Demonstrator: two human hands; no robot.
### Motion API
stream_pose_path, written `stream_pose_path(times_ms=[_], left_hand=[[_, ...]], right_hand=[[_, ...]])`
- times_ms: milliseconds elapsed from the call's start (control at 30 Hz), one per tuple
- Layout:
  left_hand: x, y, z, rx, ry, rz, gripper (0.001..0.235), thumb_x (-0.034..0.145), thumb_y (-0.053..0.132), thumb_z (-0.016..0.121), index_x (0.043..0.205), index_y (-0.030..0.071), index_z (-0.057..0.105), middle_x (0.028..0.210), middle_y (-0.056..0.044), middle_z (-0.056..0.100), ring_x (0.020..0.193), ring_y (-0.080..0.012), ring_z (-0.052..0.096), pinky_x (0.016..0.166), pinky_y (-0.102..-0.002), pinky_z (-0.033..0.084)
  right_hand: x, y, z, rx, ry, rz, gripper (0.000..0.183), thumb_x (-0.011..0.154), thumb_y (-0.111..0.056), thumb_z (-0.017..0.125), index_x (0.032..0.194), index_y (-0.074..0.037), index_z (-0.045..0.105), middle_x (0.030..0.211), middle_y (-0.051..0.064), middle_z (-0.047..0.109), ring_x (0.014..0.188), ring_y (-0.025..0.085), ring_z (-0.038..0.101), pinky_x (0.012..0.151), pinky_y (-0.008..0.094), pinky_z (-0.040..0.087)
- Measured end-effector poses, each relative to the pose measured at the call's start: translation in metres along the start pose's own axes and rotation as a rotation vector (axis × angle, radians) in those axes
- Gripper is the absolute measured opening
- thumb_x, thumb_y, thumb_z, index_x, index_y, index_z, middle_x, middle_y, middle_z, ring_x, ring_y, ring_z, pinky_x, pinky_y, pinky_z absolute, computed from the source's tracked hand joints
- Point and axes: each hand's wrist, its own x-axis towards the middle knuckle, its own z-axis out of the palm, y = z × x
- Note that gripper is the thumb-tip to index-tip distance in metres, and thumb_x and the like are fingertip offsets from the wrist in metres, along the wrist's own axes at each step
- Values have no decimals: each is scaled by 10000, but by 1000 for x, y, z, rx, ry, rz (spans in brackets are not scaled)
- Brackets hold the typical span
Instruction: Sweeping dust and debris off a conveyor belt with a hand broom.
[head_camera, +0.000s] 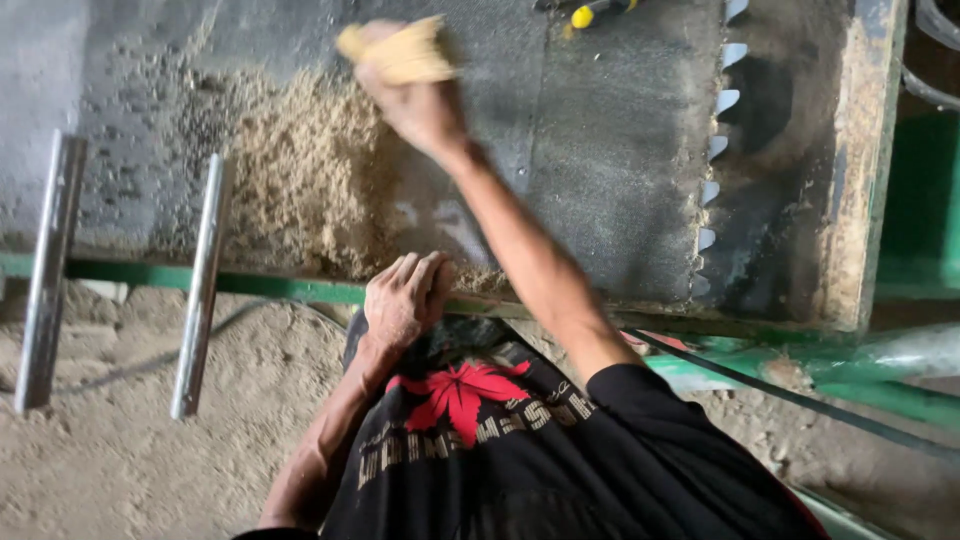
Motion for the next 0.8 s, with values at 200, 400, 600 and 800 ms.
stream_pose_path(times_ms=[200, 400, 600, 800], left_hand=[[-2, -3, 2, -15, 74, -1, 217, 886, 151, 720, 1085, 76, 677, 862, -77, 633, 757, -271, 644, 637, -392, 532], [-7, -8, 9, -7, 21, 28, 162, 910, 187, 720, 1014, 84, 652, 826, -68, 597, 746, -264, 638, 620, -404, 523], [-11, -15, 20, -15, 69, 26, 189, 924, 202, 704, 1059, 78, 655, 880, -61, 625, 774, -264, 648, 653, -394, 542], [-13, -8, 9, -85, 158, -11, 181, 952, 172, 727, 1091, 82, 653, 889, -63, 620, 785, -263, 646, 668, -394, 542]], right_hand=[[0, 27, -202, -535, 104, 78, 281, 1001, -41, 713, 1273, -28, 643, 1219, 121, 693, 1163, 299, 666, 1051, 395, 512], [-65, 159, -305, -727, 27, -85, 335, 978, -49, 788, 1300, -25, 697, 1296, 137, 711, 1205, 323, 651, 1100, 433, 454], [-40, 28, -219, -93, -274, 187, 426, 1056, -28, 716, 1445, 64, 567, 1405, 166, 621, 1315, 302, 562, 1171, 392, 401], [-7, -85, -240, 191, -461, 460, 317, 1111, -176, 738, 1322, -42, 543, 1265, 6, 655, 1141, 95, 597, 1031, 261, 514]])
